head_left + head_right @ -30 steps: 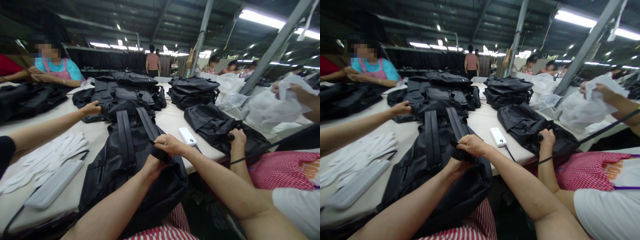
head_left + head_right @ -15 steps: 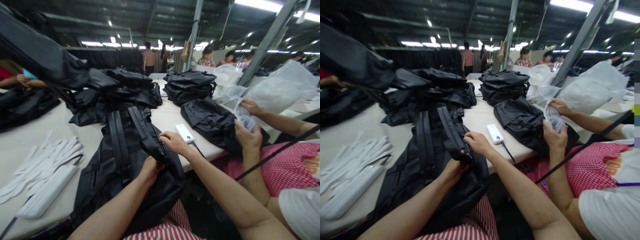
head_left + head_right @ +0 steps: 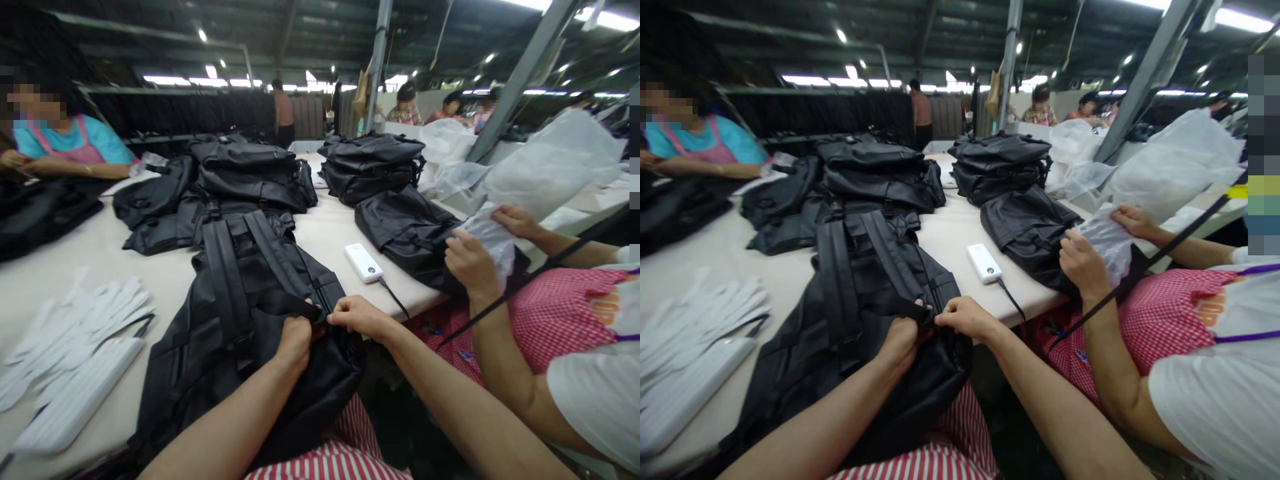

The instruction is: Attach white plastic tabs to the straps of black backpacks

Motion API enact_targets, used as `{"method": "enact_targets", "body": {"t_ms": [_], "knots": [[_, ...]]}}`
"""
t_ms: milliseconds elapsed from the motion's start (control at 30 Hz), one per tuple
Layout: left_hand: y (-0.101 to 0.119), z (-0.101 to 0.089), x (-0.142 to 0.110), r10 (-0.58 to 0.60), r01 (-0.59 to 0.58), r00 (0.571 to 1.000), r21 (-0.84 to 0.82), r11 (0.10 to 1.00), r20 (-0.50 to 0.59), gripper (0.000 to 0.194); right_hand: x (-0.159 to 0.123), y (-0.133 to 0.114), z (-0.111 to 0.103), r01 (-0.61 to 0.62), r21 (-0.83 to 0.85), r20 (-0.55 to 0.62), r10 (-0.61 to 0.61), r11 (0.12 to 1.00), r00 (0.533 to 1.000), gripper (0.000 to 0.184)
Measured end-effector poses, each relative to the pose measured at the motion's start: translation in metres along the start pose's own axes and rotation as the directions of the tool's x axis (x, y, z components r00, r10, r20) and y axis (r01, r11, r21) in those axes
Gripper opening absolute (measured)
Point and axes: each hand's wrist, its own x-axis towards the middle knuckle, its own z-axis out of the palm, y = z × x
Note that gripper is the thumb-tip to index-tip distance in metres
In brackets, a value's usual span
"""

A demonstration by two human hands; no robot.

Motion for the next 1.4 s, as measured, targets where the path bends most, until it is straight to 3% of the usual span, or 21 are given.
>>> {"method": "enact_targets", "body": {"t_ms": [233, 433, 833, 933, 1000, 1033, 1100, 1167, 1267, 1400], "knots": [[-0.004, 0.004, -0.002, 0.049, -0.05, 0.998, -0.018, 0.999, -0.044, 0.027, 0.001, 0.005, 0.0, -0.109, 0.237, 0.081, 0.092, 0.965, 0.992, 0.012], [-0.003, 0.006, -0.003, 0.026, -0.029, 0.998, -0.061, 0.998, -0.059, 0.03, 0.001, 0.005, 0.002, -0.233, 0.488, 0.215, 0.143, 0.841, 0.966, 0.009], [-0.008, -0.001, 0.004, 0.009, -0.015, 0.999, -0.138, 0.99, -0.043, 0.034, -0.006, 0.016, -0.011, -0.28, 0.406, 0.194, 0.217, 0.87, 0.957, 0.01], [-0.008, -0.002, 0.006, -0.002, -0.005, 0.999, -0.147, 0.989, -0.046, 0.033, -0.007, 0.016, -0.012, -0.294, 0.25, 0.156, 0.261, 0.923, 0.953, 0.01], [-0.007, -0.003, 0.006, -0.008, 0.001, 0.999, -0.153, 0.988, -0.047, 0.032, -0.01, 0.014, -0.01, -0.232, -0.009, 0.042, 0.232, 0.973, 0.972, 0.01], [-0.007, -0.003, 0.006, -0.01, 0.003, 0.999, -0.156, 0.988, -0.044, 0.032, -0.013, 0.011, -0.008, -0.158, -0.177, -0.046, 0.152, 0.971, 0.987, 0.009], [-0.005, -0.003, 0.006, -0.012, 0.006, 0.999, -0.161, 0.987, -0.037, 0.032, -0.022, 0.005, -0.004, 0.026, -0.497, -0.158, -0.12, 0.867, 0.98, 0.015], [-0.004, -0.003, 0.006, -0.014, 0.008, 0.999, -0.164, 0.986, -0.033, 0.032, -0.034, -0.001, 0.003, 0.167, -0.684, -0.121, -0.337, 0.71, 0.934, 0.024], [-0.006, -0.002, 0.006, -0.01, 0.003, 0.999, -0.164, 0.986, -0.039, 0.033, -0.046, -0.006, 0.018, 0.196, -0.796, -0.051, -0.387, 0.573, 0.921, 0.027], [-0.013, -0.002, 0.001, 0.023, -0.032, 0.998, -0.153, 0.988, -0.058, 0.034, -0.046, 0.003, 0.038, 0.094, -0.902, -0.118, -0.45, 0.421, 0.885, 0.015]]}}
